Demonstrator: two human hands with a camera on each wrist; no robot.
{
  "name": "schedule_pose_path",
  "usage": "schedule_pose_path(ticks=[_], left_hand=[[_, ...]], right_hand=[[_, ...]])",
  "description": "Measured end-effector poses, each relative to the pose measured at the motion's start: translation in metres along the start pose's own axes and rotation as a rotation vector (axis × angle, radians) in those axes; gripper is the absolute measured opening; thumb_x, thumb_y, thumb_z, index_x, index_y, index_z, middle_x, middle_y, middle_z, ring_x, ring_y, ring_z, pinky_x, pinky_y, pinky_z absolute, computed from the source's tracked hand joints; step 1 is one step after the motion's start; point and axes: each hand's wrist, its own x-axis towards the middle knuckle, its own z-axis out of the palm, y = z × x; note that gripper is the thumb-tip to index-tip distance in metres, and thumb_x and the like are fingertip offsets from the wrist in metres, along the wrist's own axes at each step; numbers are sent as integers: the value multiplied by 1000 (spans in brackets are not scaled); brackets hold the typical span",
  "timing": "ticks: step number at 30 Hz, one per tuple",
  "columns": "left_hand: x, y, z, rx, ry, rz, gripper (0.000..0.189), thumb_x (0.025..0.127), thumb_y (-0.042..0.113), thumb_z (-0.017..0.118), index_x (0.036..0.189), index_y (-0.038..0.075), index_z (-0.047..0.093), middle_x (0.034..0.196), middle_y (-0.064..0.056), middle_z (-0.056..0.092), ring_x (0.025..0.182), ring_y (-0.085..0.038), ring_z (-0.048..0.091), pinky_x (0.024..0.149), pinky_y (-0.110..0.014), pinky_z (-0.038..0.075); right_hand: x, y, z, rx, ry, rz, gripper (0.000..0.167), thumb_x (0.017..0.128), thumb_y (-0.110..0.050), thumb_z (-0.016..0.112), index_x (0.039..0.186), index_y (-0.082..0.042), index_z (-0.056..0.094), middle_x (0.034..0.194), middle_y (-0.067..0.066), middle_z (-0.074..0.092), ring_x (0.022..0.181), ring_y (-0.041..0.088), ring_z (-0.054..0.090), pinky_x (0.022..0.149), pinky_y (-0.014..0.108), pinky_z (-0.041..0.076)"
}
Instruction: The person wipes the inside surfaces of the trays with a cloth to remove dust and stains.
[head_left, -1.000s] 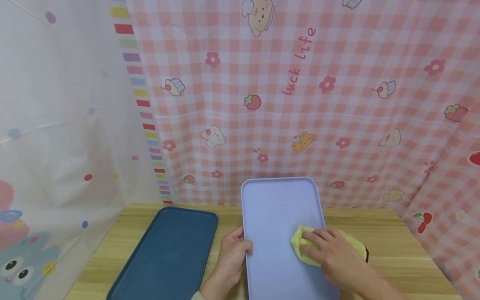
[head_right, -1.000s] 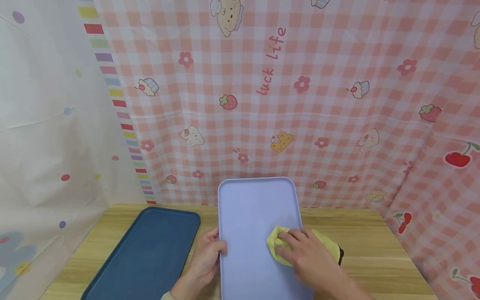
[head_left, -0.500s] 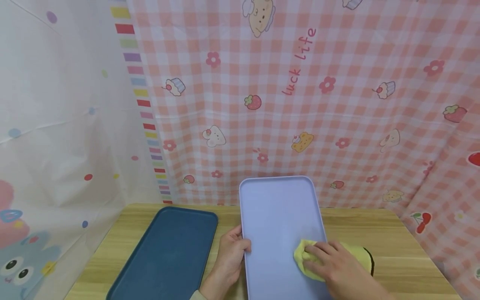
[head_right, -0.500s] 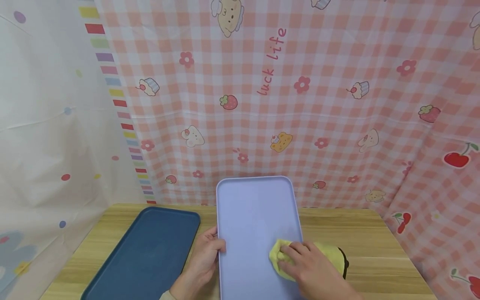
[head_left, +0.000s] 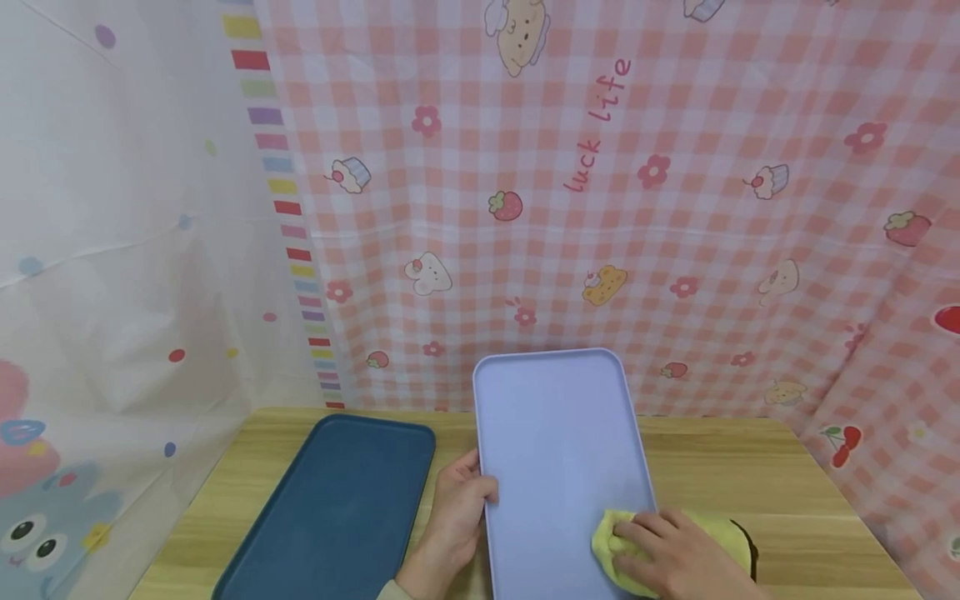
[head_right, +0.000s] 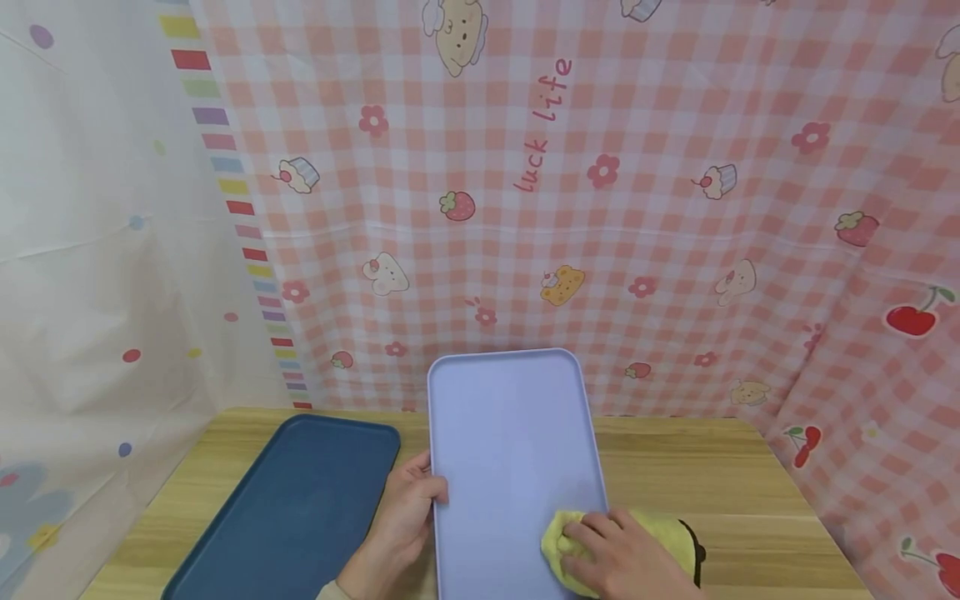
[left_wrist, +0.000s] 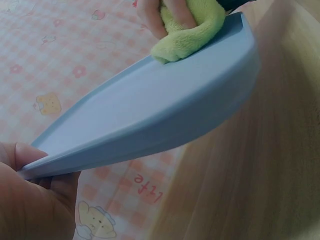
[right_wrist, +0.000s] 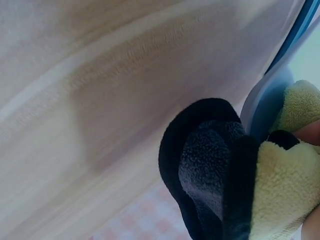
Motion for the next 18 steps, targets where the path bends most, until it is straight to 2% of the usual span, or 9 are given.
schedule_pose_path(ticks=[6, 11, 18], left_hand=[[0, -1, 0, 3, 9, 0, 75, 62, -15, 48, 136, -13, 60, 119, -18, 73, 99, -19, 67, 81, -32, 52], [0, -1, 0, -4, 6, 5, 76, 62, -14, 47, 137, -13, 60, 117, -19, 73, 98, -19, 67, 81, -32, 52], [0, 0, 0, -4, 15, 2, 76, 62, -14, 47, 136, -12, 60, 115, -18, 74, 95, -18, 67, 78, -31, 52]], right_hand=[[-5, -6, 0, 8, -48, 6, 30, 93, -59, 66, 101, -31, 73, 112, -5, 66, 97, 14, 59, 77, 30, 44], [-9, -10, 0, -2, -62, -9, 22, 93, -54, 68, 98, -33, 71, 109, -8, 65, 95, 10, 57, 77, 26, 41], [-13, -12, 0, 30, -84, -15, 16, 93, -48, 72, 99, -33, 70, 108, -9, 65, 95, 8, 55, 77, 25, 42]])
